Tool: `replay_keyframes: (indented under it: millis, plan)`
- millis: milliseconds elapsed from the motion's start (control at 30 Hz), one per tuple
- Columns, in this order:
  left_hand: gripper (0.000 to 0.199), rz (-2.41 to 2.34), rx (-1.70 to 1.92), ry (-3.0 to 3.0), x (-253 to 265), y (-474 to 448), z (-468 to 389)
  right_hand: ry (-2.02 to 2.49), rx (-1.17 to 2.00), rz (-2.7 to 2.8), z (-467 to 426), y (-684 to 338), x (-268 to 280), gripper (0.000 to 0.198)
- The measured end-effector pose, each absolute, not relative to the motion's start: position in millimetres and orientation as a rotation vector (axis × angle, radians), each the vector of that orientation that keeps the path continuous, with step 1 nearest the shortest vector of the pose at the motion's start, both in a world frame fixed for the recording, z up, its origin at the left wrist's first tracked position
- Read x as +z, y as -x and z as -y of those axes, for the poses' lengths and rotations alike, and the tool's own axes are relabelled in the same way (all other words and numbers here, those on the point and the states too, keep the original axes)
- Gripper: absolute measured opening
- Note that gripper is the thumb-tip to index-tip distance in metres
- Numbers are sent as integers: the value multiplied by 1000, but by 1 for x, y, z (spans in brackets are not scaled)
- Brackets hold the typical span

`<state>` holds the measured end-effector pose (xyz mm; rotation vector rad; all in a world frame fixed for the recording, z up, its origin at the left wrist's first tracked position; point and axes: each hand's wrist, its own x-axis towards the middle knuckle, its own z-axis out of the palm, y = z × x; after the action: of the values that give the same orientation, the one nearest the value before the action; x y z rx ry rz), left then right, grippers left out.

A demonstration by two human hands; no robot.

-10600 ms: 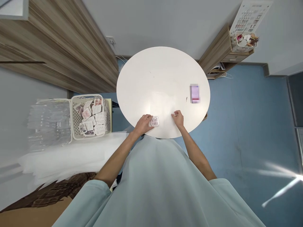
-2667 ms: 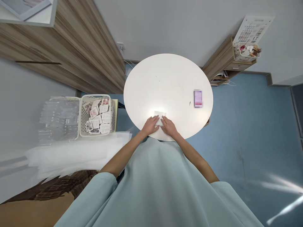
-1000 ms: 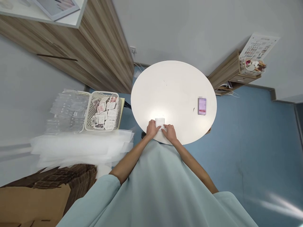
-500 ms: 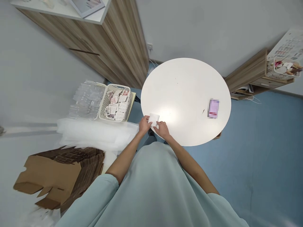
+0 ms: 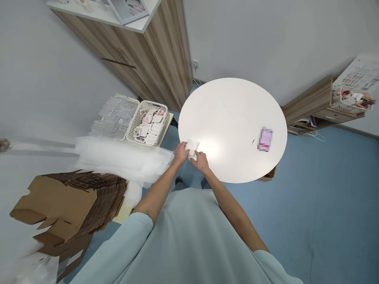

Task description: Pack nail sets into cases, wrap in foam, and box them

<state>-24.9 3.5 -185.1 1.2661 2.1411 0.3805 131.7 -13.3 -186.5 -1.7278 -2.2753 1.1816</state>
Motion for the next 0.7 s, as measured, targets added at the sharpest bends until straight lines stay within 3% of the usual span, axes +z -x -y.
replay_keyframes:
  millis: [300, 500, 700]
  plan:
    - [41, -2015, 703, -1365, -140, 42, 51, 1667, 1104, 2120, 72, -122, -141, 54]
    - [31, -1913, 1038, -1367, -79, 131, 166, 1406, 1335, 2044, 130, -77, -77, 54]
    - [35, -2306, 1114, -1190, -45, 238, 306, 1193, 1457, 2131, 178, -10, -30, 45]
